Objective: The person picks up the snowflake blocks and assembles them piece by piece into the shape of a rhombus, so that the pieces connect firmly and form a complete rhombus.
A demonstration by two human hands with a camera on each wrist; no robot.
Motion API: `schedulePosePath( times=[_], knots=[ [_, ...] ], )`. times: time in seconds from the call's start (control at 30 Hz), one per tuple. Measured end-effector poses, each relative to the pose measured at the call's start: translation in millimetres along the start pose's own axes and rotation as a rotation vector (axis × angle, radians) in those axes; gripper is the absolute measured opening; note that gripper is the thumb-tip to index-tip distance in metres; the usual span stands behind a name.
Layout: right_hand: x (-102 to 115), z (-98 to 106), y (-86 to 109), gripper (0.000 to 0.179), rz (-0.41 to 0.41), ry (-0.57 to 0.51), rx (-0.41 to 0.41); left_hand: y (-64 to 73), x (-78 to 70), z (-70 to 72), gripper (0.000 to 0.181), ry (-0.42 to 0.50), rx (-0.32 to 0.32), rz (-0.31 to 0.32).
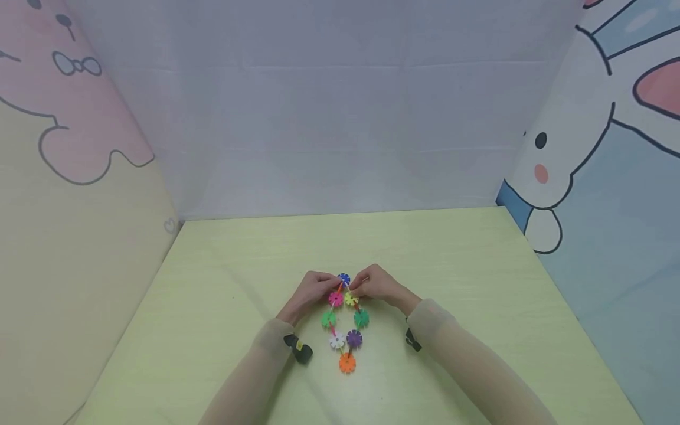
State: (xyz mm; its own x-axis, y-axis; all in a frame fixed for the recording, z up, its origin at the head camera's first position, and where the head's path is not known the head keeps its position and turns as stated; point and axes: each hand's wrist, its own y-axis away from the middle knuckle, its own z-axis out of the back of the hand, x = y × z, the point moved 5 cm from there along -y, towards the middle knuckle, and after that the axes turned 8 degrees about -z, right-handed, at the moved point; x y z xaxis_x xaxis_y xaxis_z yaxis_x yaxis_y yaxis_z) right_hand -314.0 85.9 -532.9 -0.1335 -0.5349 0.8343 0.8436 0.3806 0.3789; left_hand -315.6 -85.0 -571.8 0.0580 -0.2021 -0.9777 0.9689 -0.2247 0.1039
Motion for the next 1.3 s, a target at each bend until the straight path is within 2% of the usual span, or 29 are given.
schedulePosePath(
  times=[0.13,0.4,0.67,0.87,1.3],
  knots=[
    [-0.3,1.0,0.0,0.013,0.001,-0.017,0.0,-1.5,-1.0,-0.7,0.022,-0.001,-0.013,0.014],
    [-1.2,4.6,-2.7,0.009,-0.017,-0.015,-0.01,-4.1,-5.8,2.1,0.024,-0.104,-0.033,0.004],
    [-2.5,10.7,-8.3,0.011,-0.026,-0.035,-0.012,-6.4,-5.1,4.9,0.024,-0.058,-0.022,0.023],
    [-4.2,13.4,-16.9,0.01,-0.058,-0.028,-0.032,-9.4,-4.9,7.4,0.024,-0.065,-0.039,0.043],
    [-4.8,15.2,-24.3,0.013,-0.115,0.001,-0.117,-12.1,-6.0,11.2,0.016,-0.046,-0.041,0.046]
  ],
)
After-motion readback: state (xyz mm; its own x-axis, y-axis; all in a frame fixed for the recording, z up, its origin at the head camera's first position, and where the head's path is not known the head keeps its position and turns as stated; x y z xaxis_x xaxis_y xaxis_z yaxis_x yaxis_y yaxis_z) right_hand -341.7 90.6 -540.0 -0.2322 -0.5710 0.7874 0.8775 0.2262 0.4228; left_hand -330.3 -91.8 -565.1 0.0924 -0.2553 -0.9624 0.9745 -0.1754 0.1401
